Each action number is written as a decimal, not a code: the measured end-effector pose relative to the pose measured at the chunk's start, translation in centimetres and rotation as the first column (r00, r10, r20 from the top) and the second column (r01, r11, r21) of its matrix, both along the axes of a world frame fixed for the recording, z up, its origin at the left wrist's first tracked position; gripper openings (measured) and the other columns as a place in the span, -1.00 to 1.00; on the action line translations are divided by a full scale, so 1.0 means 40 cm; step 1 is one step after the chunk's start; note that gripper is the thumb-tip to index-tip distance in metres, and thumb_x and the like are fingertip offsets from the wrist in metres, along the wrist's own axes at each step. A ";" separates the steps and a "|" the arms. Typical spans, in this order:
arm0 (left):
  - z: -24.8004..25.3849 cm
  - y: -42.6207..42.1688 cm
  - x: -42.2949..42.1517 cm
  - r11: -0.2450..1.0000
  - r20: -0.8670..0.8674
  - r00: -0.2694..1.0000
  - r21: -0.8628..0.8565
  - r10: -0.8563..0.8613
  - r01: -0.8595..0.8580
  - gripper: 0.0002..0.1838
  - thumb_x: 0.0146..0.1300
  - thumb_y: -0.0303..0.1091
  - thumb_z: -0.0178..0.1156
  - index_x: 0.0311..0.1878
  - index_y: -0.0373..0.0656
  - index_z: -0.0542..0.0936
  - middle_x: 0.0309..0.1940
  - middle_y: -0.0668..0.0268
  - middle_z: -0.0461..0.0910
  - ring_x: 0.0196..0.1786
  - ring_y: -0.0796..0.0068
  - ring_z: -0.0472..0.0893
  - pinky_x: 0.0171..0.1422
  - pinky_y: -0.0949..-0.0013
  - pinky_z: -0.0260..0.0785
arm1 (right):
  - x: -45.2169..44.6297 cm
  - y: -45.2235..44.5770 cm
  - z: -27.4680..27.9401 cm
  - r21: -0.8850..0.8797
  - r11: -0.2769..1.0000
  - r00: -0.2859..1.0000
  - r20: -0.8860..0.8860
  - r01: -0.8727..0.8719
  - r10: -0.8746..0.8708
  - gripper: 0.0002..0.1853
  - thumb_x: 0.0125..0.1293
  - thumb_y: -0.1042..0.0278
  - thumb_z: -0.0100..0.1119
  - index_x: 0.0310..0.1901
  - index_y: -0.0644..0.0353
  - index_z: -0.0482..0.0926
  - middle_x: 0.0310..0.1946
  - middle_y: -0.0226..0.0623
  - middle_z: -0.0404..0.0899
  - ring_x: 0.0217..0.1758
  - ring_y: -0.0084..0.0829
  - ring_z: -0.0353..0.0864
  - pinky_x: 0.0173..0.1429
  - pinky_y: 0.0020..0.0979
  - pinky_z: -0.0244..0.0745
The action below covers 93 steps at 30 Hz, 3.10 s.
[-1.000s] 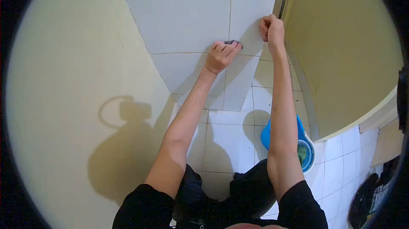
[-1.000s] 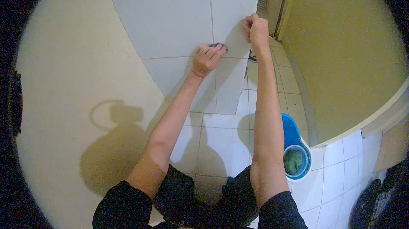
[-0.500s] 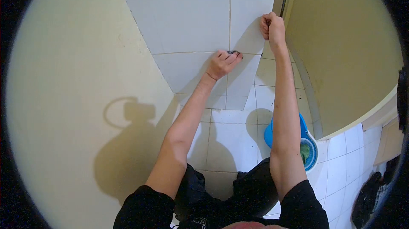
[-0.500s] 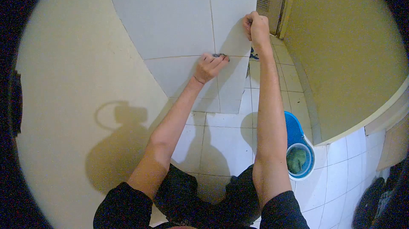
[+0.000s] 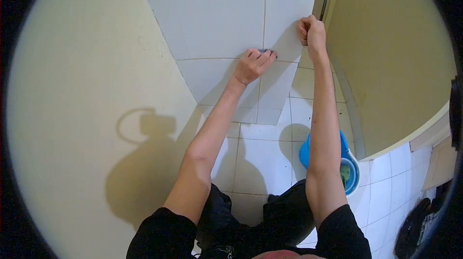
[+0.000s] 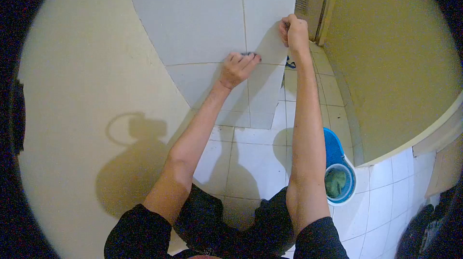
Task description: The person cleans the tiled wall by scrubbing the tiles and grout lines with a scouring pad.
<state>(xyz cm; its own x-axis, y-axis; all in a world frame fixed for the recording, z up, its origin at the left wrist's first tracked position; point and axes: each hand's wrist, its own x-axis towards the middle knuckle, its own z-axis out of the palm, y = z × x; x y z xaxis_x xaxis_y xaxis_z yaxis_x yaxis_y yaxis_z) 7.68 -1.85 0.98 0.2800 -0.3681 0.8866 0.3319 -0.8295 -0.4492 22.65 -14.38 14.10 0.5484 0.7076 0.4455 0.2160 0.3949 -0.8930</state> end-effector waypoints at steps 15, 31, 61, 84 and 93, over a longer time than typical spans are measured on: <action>0.065 -0.004 0.025 0.999 0.069 0.998 -0.041 -0.010 0.012 -0.80 0.11 -0.40 0.33 -0.16 -0.03 0.70 -0.35 0.49 0.50 -0.35 0.48 0.40 -0.22 0.35 0.29 | -0.003 -0.001 0.001 -0.012 1.000 1.000 -0.014 -0.003 0.003 -0.55 0.38 0.19 -0.23 -0.71 0.02 0.15 -0.80 -0.56 0.01 -0.77 -0.62 -0.12 -0.64 -0.41 -0.26; 0.078 -0.023 0.041 0.993 0.206 0.979 -0.121 0.011 0.015 -0.83 0.14 -0.45 0.32 -0.17 -0.08 0.69 -0.44 0.45 0.46 -0.38 0.46 0.41 -0.27 0.35 0.29 | 0.029 0.004 -0.009 -0.011 0.999 0.999 0.017 -0.035 0.035 -0.53 0.34 0.10 -0.12 -0.71 0.10 0.30 -0.79 -0.50 0.17 -0.78 -0.58 0.06 -0.64 -0.40 -0.12; 0.098 -0.020 0.041 0.998 0.204 0.979 -0.069 0.016 -0.002 -0.80 0.07 -0.42 0.29 -0.19 -0.09 0.70 -0.32 0.45 0.57 -0.35 0.47 0.42 -0.19 0.36 0.34 | 0.038 0.008 -0.013 0.001 0.999 0.998 0.049 -0.034 0.034 -0.51 0.35 0.10 -0.14 -0.74 0.09 0.25 -0.80 -0.53 0.12 -0.78 -0.60 0.04 -0.65 -0.42 -0.11; 0.136 -0.055 0.066 0.991 0.083 0.997 -0.132 -0.003 0.014 -0.83 0.14 -0.40 0.32 -0.17 -0.08 0.68 -0.29 0.47 0.57 -0.32 0.46 0.44 -0.19 0.35 0.34 | 0.043 0.006 -0.011 0.020 0.996 0.997 0.019 -0.082 0.081 -0.53 0.37 0.13 -0.11 -0.70 0.13 0.33 -0.78 -0.49 0.21 -0.79 -0.58 0.07 -0.67 -0.41 -0.10; -0.069 -0.038 0.055 0.994 -0.029 0.994 0.028 -0.108 0.109 -0.90 0.14 -0.43 0.34 -0.39 0.03 0.61 -0.38 0.54 0.49 -0.34 0.52 0.40 -0.25 0.39 0.34 | 0.032 0.002 -0.007 0.009 0.997 0.997 -0.012 -0.083 0.083 -0.53 0.37 0.14 -0.10 -0.71 0.12 0.32 -0.80 -0.50 0.19 -0.79 -0.58 0.07 -0.66 -0.41 -0.09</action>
